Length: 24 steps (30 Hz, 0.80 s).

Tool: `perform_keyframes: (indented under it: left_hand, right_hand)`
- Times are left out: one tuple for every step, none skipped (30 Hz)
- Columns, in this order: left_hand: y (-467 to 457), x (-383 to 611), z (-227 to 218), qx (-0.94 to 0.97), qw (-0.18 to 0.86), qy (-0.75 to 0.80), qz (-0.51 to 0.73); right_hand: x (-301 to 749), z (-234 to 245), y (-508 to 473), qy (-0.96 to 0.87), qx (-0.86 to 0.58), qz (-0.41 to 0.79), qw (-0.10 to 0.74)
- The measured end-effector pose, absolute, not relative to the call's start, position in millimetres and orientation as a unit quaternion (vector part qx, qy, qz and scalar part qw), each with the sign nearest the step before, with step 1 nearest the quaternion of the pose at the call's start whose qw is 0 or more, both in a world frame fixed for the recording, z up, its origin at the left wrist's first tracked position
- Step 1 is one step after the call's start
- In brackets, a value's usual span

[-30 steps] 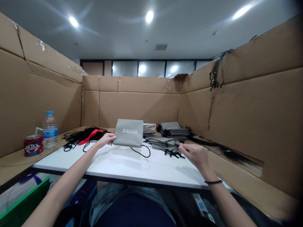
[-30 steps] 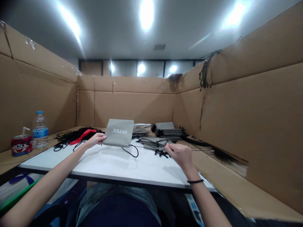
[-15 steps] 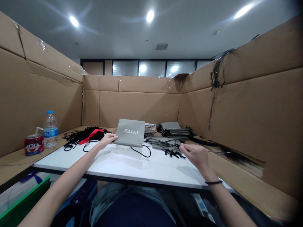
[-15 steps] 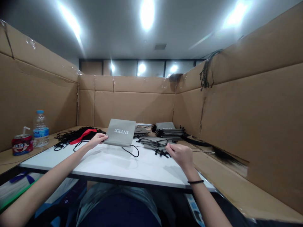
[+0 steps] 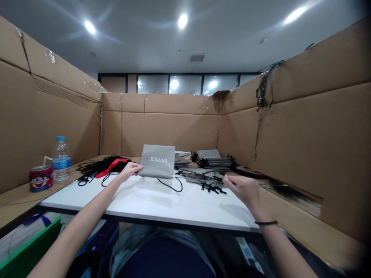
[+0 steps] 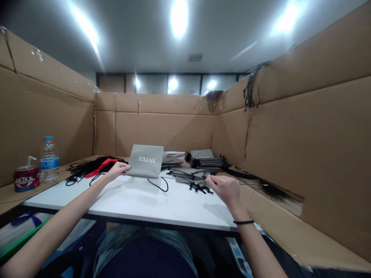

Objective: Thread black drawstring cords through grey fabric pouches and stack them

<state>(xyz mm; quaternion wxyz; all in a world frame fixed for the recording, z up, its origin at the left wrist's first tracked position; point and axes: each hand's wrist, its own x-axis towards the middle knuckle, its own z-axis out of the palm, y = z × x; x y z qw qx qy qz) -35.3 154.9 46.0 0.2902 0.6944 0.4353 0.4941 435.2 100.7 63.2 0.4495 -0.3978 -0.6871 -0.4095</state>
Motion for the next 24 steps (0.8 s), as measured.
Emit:
perform_keyframes:
  left_hand:
    - [154,-36,46,0.694,0.288,0.437,0.495]
    - [154,-38,47,0.693,0.285,0.438,0.497]
    - [153,-39,48,0.692,0.28,0.439,0.5]
    - [152,-40,48,0.69,0.276,0.44,0.505]
    - [152,-41,48,0.687,0.271,0.441,0.509]
    - [152,-42,48,0.685,0.268,0.443,0.512]
    - [152,-42,48,0.684,0.267,0.445,0.514]
    - [153,-43,48,0.683,0.267,0.446,0.513]
    - [154,-43,47,0.682,0.267,0.448,0.512]
    - [155,-43,47,0.682,0.266,0.449,0.512]
    - [156,-44,47,0.68,0.264,0.451,0.515]
    - [156,-45,47,0.676,0.261,0.453,0.519]
    - [157,-46,47,0.672,0.258,0.454,0.526]
    - [157,-47,47,0.667,0.254,0.456,0.532]
    - [158,-49,47,0.662,0.252,0.456,0.538]
    - [158,-50,46,0.659,0.251,0.457,0.542]
    - [158,-50,46,0.657,0.252,0.457,0.543]
    - [159,-51,46,0.657,0.254,0.458,0.543]
    - [160,-51,45,0.656,0.256,0.459,0.542]
    - [160,-51,44,0.656,0.258,0.46,0.54]
    - [161,-51,44,0.656,0.26,0.461,0.539]
    - [161,-50,43,0.655,0.262,0.462,0.538]
    - [161,-50,43,0.654,0.264,0.462,0.538]
    - [161,-50,43,0.653,0.265,0.462,0.538]
  right_hand:
    - [438,63,101,-0.689,-0.401,-0.406,0.447]
    - [440,63,102,-0.689,-0.405,-0.403,0.447]
    - [444,63,102,-0.685,-0.411,-0.399,0.449]
    - [448,63,103,-0.679,-0.418,-0.395,0.455]
    - [452,64,103,-0.669,-0.427,-0.393,0.464]
    - [457,64,103,-0.657,-0.437,-0.392,0.473]
    - [461,64,104,-0.645,-0.447,-0.39,0.481]
    - [465,64,103,-0.636,-0.458,-0.388,0.485]
    - [469,65,103,-0.629,-0.469,-0.385,0.486]
    - [473,66,103,-0.623,-0.479,-0.383,0.486]
    - [477,67,102,-0.616,-0.489,-0.379,0.488]
    - [481,68,101,-0.606,-0.5,-0.376,0.492]
    - [486,69,100,-0.591,-0.511,-0.373,0.5]
    - [491,70,98,-0.575,-0.522,-0.371,0.509]
    - [495,71,97,-0.556,-0.533,-0.371,0.519]
    - [499,72,94,-0.539,-0.541,-0.371,0.528]
    - [502,73,92,-0.526,-0.546,-0.371,0.536]
    - [504,74,90,-0.516,-0.549,-0.373,0.542]
    - [504,75,89,-0.508,-0.55,-0.374,0.547]
    - [503,76,87,-0.499,-0.551,-0.375,0.553]
    - [500,77,86,-0.49,-0.553,-0.375,0.559]
    - [495,78,86,-0.483,-0.557,-0.372,0.564]
    - [489,79,86,-0.48,-0.563,-0.366,0.564]
    - [482,80,86,-0.48,-0.574,-0.356,0.56]
